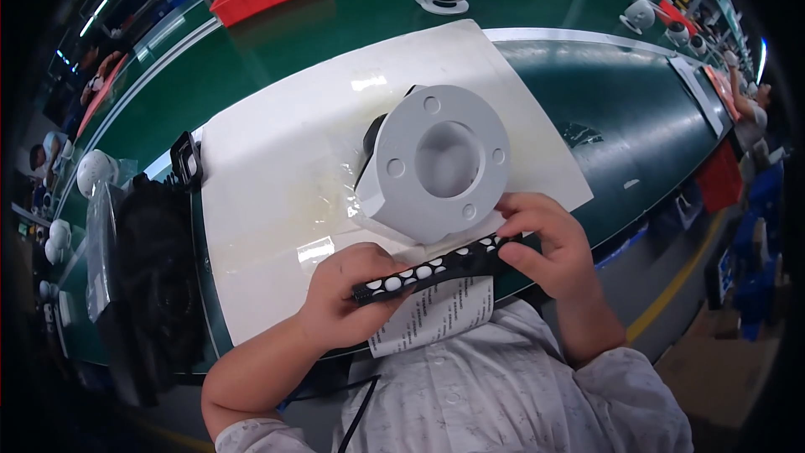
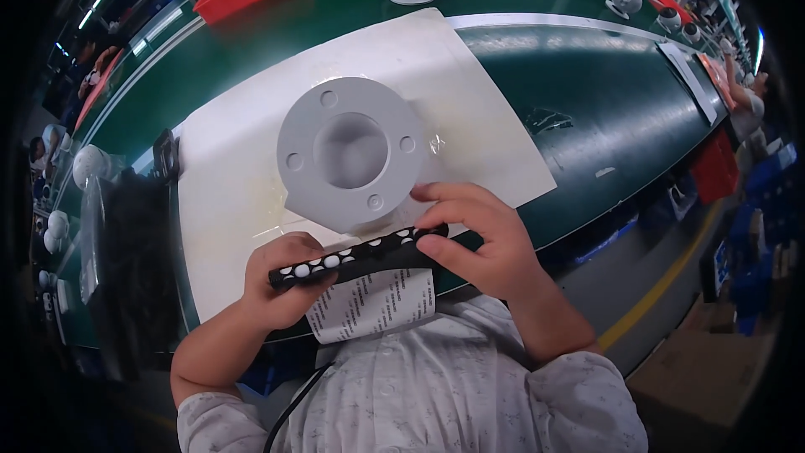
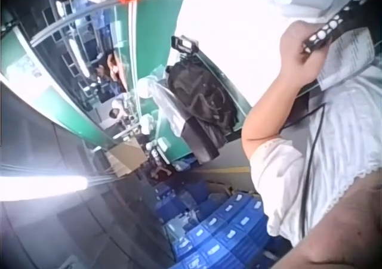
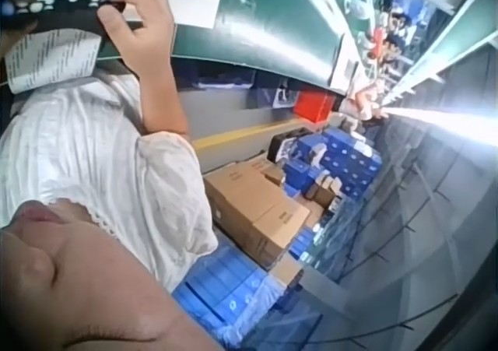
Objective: Applying small black adhesive pads to the bottom surface of white camera housing components on an industrial assembly line.
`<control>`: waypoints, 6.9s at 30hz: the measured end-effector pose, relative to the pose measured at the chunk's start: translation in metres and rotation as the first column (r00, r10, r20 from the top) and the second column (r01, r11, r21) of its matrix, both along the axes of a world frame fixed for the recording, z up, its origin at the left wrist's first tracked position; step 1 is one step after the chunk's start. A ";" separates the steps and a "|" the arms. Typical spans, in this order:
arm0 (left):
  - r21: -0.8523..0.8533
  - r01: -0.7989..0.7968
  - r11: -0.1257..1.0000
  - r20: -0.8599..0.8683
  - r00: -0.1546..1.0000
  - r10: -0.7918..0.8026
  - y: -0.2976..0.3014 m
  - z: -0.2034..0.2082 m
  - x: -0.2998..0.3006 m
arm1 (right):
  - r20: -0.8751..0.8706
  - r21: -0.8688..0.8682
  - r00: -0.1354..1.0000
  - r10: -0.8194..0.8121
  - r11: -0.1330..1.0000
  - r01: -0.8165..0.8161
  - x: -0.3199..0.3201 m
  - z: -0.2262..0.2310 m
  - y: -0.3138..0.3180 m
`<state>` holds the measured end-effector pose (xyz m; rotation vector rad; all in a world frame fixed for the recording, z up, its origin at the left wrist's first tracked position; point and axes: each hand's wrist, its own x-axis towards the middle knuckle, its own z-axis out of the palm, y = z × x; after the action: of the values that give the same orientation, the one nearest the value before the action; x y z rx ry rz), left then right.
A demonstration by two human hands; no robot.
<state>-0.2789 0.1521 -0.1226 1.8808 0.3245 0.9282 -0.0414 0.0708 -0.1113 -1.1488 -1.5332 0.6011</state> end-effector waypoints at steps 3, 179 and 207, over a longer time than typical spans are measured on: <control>0.045 -0.022 0.999 -0.053 0.998 0.025 0.000 0.002 0.000 | 0.317 0.334 0.933 -0.171 0.941 0.059 -0.004 0.008 0.002; 0.013 -0.078 0.997 -0.048 0.996 0.079 0.024 -0.014 -0.013 | 0.977 -0.092 -0.164 0.137 0.962 0.258 -0.015 0.021 0.371; 0.185 0.000 0.983 -0.022 1.000 0.004 0.034 -0.014 -0.023 | 0.072 -0.050 0.994 0.087 0.995 -0.084 -0.068 0.086 0.199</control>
<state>-0.3022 0.1862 -0.1363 2.0622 0.2604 0.9669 -0.1098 0.2698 -0.0251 -1.1567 -1.6461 0.6612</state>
